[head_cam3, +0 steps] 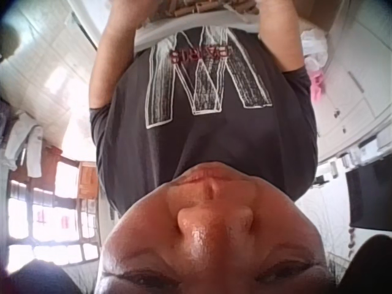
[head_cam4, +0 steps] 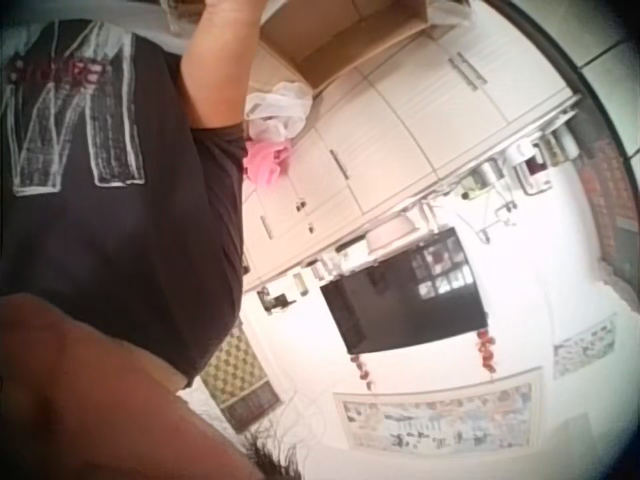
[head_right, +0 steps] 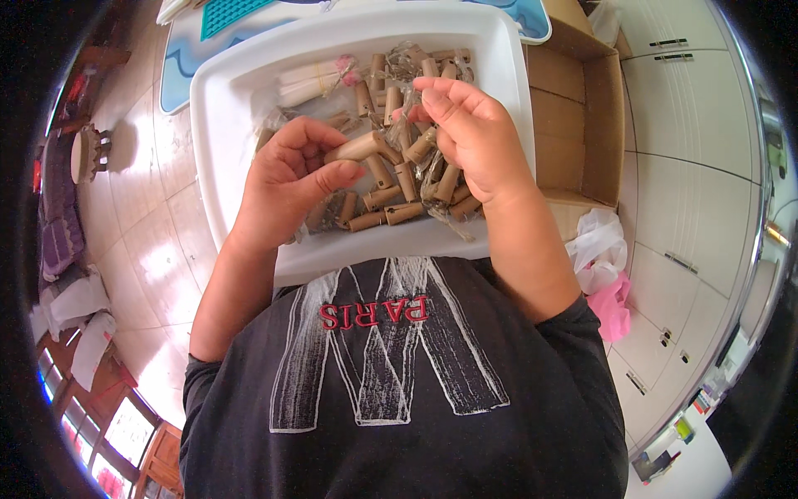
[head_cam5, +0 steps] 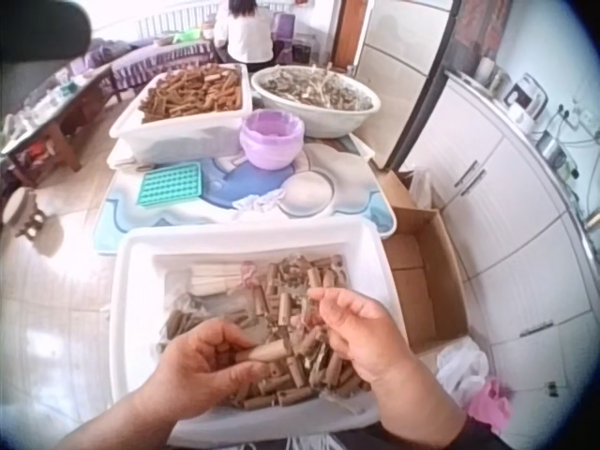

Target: The person repeatedly picks up small cylindrical wooden corks from a white tray and places them into small clear plastic bags. They seal each bag and return it to the tray, continuing this process for the duration of the clip.

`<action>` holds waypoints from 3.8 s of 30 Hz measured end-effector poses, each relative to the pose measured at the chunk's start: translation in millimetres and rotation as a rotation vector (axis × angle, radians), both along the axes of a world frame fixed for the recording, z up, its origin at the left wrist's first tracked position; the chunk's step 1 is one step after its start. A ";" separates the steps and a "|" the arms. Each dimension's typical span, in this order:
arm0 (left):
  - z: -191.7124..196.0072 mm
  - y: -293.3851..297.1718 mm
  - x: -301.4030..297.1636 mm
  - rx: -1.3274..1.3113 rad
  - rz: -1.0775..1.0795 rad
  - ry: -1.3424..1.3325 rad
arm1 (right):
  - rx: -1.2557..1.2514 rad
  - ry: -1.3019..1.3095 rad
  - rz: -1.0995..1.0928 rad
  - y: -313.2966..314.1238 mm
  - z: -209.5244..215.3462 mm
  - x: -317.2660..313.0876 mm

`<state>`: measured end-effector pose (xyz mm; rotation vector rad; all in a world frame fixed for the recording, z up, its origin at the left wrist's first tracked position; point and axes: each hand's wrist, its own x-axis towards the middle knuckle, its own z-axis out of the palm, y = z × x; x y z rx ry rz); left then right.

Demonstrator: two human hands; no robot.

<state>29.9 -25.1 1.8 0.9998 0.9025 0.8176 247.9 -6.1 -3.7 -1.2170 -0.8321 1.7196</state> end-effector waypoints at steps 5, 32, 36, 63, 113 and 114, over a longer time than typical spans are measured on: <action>-2.1 1.3 -1.0 0.018 0.021 0.010 | -0.036 0.144 0.062 -1.5 -0.7 1.3; 0.3 6.6 -8.3 -0.195 0.295 -0.084 | 0.820 -0.845 0.172 -7.3 -3.5 -7.7; -5.0 6.2 -5.2 -0.169 0.313 -0.065 | 0.778 -0.687 0.307 -9.4 3.6 -10.6; -3.2 -4.6 8.2 0.131 0.168 -0.056 | 0.374 -0.149 0.119 -22.4 4.5 -34.9; 11.0 20.5 -22.7 -0.110 0.163 0.375 | 0.410 -0.161 -0.137 -13.0 -0.2 -22.8; 11.4 20.2 -22.4 -0.112 0.162 0.364 | 0.411 -0.194 -0.117 -12.8 -1.2 -22.0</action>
